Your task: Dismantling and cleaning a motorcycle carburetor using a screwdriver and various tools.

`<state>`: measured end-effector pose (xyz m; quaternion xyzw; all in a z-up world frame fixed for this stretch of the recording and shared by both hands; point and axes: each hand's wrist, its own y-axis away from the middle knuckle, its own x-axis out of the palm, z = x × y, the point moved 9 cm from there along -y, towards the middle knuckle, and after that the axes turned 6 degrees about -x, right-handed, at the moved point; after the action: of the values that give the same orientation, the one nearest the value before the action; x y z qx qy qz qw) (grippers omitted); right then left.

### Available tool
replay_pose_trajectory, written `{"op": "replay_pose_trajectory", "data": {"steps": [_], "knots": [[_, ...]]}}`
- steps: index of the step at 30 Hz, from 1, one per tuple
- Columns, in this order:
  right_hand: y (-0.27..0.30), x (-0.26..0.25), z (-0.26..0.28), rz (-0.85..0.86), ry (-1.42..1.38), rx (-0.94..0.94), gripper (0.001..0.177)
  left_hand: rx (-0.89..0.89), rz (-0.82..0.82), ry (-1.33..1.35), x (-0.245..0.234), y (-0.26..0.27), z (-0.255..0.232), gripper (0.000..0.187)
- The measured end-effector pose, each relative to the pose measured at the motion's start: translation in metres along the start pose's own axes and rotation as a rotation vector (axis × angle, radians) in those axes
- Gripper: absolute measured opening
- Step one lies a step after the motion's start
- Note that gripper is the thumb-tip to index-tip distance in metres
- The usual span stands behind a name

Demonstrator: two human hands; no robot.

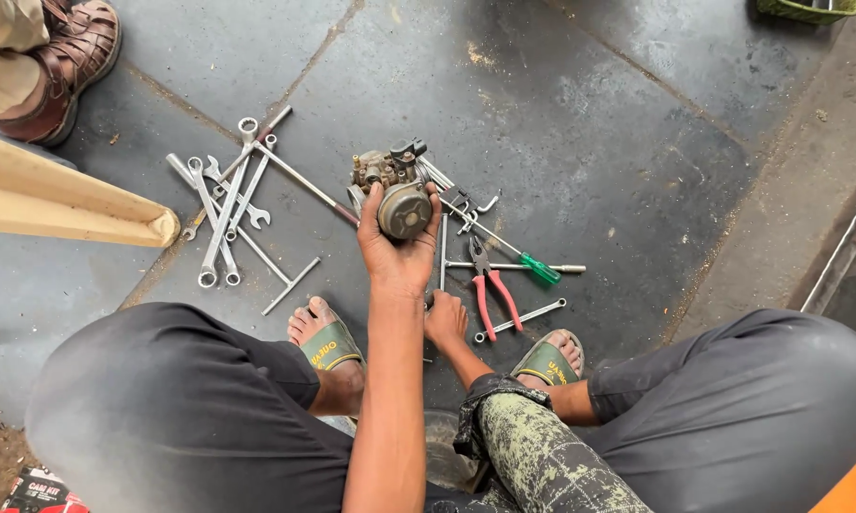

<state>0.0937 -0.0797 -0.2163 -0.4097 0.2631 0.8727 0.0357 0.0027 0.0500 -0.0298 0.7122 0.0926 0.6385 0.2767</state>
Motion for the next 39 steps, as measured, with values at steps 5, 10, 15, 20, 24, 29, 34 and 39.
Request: {"op": "replay_pose_trajectory", "data": {"steps": [5, 10, 15, 20, 24, 29, 34, 39], "knots": [[0.002, 0.018, 0.002, -0.012, 0.013, -0.097, 0.038, -0.044, -0.020, 0.036, 0.000, 0.004, 0.005, 0.055], [-0.002, 0.028, -0.005, 0.028, -0.043, -0.078, 0.040, -0.075, 0.024, 0.036, 0.011, 0.012, 0.009, 0.055], [-0.023, 0.022, -0.018, 0.100, -0.084, -0.085, 0.046, -0.102, 0.005, 0.043, 0.009, 0.013, 0.012, 0.056], [-0.067, -0.009, -0.021, 0.194, -0.029, -0.321, 0.042, -0.081, 0.011, -0.017, 0.011, 0.019, 0.014, 0.052], [-0.096, -0.108, 0.025, 0.239, 0.052, -0.449, 0.054, -0.124, 0.074, -0.082, 0.011, 0.013, 0.016, 0.053], [-0.085, -0.260, 0.116, 0.246, 0.306, -0.620, 0.029, -0.138, 0.189, -0.300, 0.015, 0.012, 0.021, 0.092], [-0.054, -0.352, 0.156, 0.295, 0.260, -0.526, 0.027, -0.176, 0.195, -0.438, 0.026, 0.019, 0.030, 0.108], [-0.041, -0.380, 0.152, 0.259, 0.009, -0.522, 0.026, -0.171, 0.211, -0.475, 0.033, 0.018, 0.041, 0.106]]}}
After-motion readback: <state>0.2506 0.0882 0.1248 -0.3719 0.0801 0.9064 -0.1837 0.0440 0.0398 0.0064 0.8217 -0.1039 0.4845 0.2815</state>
